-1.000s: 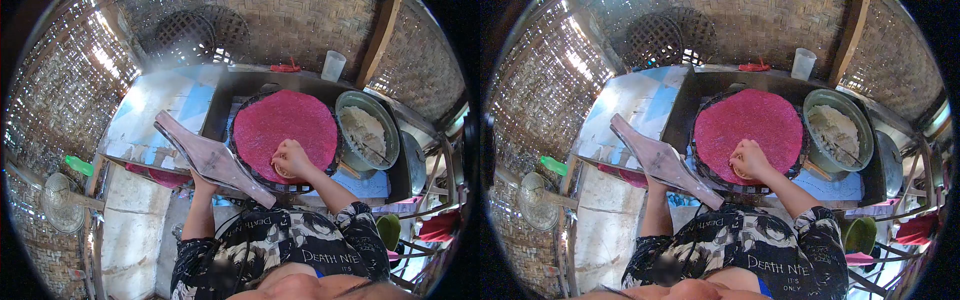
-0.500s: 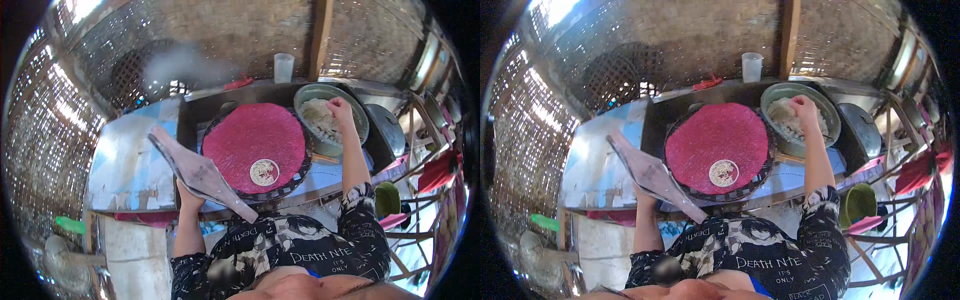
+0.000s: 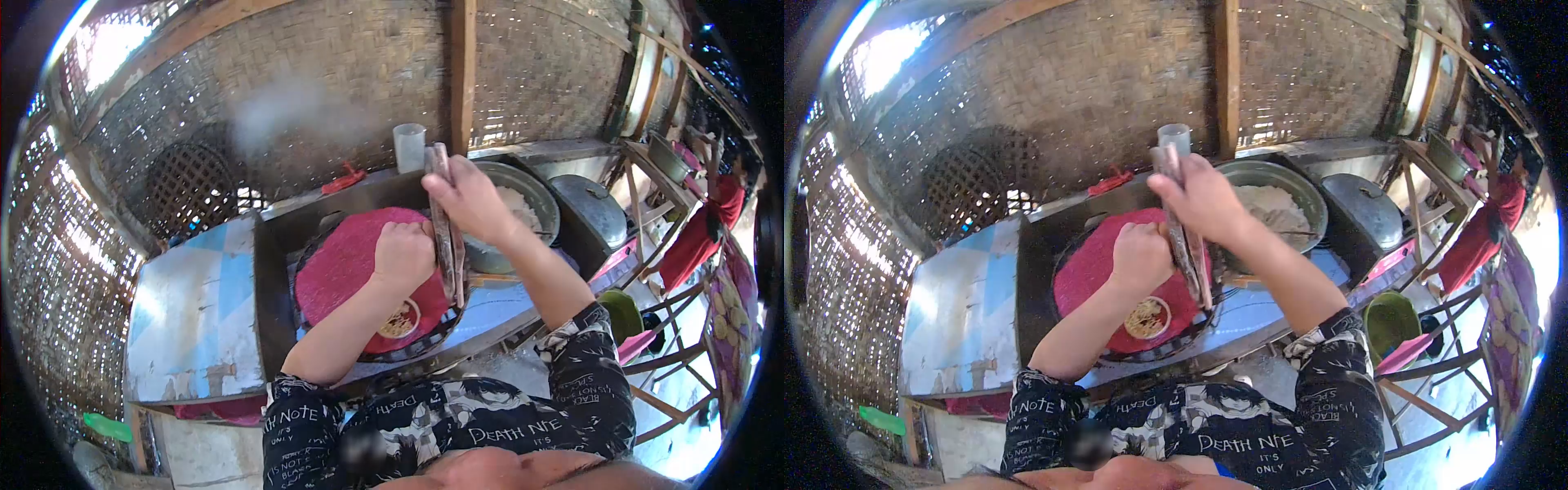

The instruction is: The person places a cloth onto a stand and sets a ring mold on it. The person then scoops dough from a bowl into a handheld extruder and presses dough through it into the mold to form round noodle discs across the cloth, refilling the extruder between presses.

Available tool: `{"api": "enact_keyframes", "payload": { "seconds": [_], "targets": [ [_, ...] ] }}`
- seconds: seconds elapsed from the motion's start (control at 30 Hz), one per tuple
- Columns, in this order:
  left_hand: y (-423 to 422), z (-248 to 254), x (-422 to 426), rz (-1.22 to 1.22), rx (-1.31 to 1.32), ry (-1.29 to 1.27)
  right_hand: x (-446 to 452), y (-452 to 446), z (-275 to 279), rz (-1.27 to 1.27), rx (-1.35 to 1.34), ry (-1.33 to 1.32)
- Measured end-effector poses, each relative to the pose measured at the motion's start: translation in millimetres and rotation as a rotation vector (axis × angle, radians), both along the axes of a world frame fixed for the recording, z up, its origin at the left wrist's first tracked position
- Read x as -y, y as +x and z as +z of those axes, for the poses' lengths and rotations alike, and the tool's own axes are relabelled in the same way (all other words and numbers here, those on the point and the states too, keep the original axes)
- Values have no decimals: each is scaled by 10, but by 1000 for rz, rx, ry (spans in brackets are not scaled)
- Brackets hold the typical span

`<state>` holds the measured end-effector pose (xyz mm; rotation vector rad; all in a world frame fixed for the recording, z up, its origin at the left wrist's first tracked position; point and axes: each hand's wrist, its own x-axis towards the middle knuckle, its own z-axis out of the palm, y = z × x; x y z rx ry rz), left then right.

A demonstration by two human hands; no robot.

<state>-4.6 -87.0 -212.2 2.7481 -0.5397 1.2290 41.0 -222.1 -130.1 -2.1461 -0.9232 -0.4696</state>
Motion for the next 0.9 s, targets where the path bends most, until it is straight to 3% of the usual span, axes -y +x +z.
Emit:
{"api": "enact_keyframes", "payload": {
  "seconds": [0.03, 0.07, 0.17, 0.2, 0.3, 0.37, 0.5, 0.53, 0.63, 0.67, 0.73, 0.77, 0.8, 0.87, 0.9],
  "targets": [
    [76, 45, 107, -27, -11, -13, 26, -29, 3, -68, 78, 25],
    [184, 91, 173, -26, -74, -63, 93, 19, -67, -38, 440, 133],
    [387, 356, 363, -71, -451, -101, 416, 46, -77, 111, 796, 184],
    [455, 373, 445, -100, -462, -124, 586, 52, -31, 234, 857, 89],
    [652, 454, 718, -32, -629, 28, 1108, 369, -135, 447, 452, -36],
    [803, 367, 937, -47, -519, 140, 1409, 538, 94, 245, -86, -27],
    [1040, 411, 1224, 51, -481, 112, 2091, 1167, 152, 259, -490, 40],
    [1085, 394, 1199, 97, -508, 76, 2297, 1361, 74, 243, -407, 147],
    [1352, 89, 872, -147, -551, -365, 2700, 1821, -178, 168, -431, 784],
    [1439, -51, 895, -243, -700, -670, 2625, 1870, -271, 219, -332, 1113],
    [1559, -264, 1023, -437, -960, -1299, 2428, 2068, -578, 274, -324, 1467],
    [1631, -271, 1133, -655, -774, -1400, 2311, 2135, -751, 330, -343, 1599],
    [1705, -277, 1242, -896, -598, -1466, 2182, 2156, -922, 349, -447, 1562],
    [1823, -267, 1288, -868, -237, -1360, 1937, 2122, -1177, 462, -706, 1499],
    [1875, -263, 1325, -996, -107, -1336, 1861, 2134, -1273, 557, -861, 1466]
  ]
}}
